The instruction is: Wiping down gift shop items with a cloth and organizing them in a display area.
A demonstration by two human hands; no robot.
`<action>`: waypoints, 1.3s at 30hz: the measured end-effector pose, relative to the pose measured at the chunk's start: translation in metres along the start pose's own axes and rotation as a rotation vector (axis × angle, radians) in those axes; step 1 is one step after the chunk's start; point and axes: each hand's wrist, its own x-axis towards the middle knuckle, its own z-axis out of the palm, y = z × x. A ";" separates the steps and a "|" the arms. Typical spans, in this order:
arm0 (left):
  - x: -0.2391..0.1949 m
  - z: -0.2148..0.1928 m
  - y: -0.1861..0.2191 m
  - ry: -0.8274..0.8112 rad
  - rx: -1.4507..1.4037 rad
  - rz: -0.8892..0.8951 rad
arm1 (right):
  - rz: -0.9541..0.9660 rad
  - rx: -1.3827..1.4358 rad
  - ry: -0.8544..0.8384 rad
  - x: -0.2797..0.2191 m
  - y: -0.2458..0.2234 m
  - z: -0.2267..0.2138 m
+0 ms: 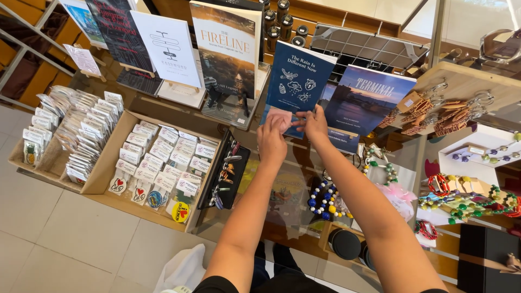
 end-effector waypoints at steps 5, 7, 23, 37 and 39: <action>-0.001 0.010 -0.016 -0.141 0.083 -0.068 | -0.027 -0.046 -0.012 -0.028 -0.029 0.009; -0.004 0.009 -0.012 -0.187 0.094 -0.078 | -0.055 -0.084 -0.027 -0.033 -0.030 0.009; -0.005 0.015 -0.016 -0.285 0.095 0.005 | -0.116 -0.177 0.001 -0.063 0.014 -0.018; -0.019 -0.004 -0.004 -0.084 0.045 -0.055 | 0.051 -0.260 -0.068 -0.075 0.035 -0.017; -0.019 0.009 -0.017 0.015 0.068 -0.018 | 0.052 -0.301 -0.075 -0.082 0.026 -0.014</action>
